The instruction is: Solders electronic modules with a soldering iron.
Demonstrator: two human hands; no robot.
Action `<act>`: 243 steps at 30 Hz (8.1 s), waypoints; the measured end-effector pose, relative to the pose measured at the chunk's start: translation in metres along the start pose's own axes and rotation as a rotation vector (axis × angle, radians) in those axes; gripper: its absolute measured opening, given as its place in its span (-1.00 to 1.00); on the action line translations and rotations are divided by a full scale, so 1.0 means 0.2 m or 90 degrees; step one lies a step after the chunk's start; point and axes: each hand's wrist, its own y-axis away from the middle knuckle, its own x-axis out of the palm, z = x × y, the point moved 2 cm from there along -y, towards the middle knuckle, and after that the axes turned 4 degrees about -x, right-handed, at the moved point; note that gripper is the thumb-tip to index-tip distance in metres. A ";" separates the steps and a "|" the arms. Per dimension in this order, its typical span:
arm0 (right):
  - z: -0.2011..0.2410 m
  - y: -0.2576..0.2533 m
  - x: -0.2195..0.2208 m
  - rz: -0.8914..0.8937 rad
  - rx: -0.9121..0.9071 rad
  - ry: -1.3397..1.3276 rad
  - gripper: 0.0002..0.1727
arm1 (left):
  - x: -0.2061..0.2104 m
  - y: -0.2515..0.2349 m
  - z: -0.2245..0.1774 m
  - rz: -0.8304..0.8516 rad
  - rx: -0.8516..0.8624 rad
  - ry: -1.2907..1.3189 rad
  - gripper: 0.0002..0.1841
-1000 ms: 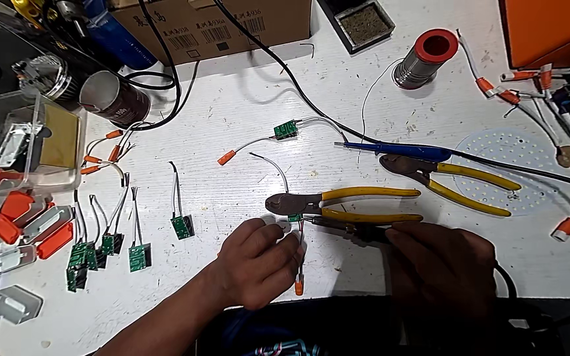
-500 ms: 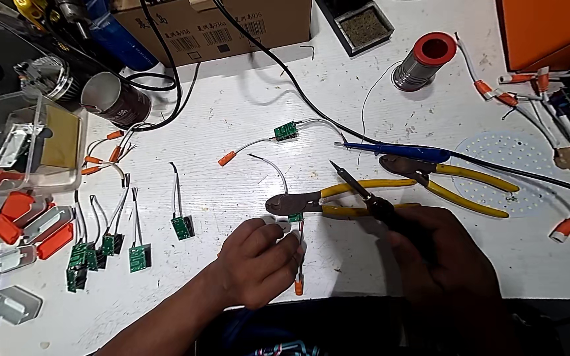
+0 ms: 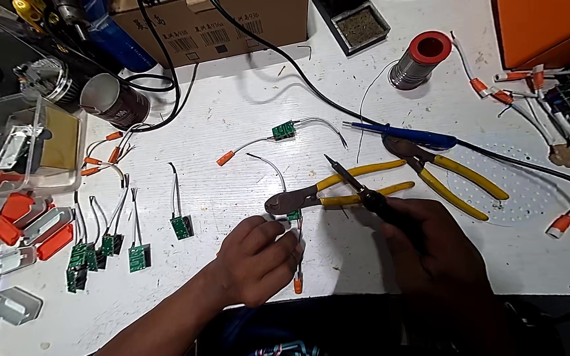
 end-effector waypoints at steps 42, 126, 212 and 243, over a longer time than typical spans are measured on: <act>-0.11 0.00 -0.03 0.040 -0.259 0.222 -0.73 | 0.00 0.00 -0.01 -0.025 0.015 -0.025 -0.92; -0.11 0.01 -0.02 0.055 -0.265 0.232 -0.72 | 0.00 0.00 0.00 -0.005 -0.006 0.001 -0.91; -0.11 0.01 -0.02 0.046 -0.254 0.204 -0.73 | 0.01 -0.02 -0.01 0.018 -0.016 -0.042 -0.89; -0.12 0.01 -0.02 0.056 -0.257 0.214 -0.72 | 0.02 -0.02 -0.01 0.016 -0.017 -0.038 -0.90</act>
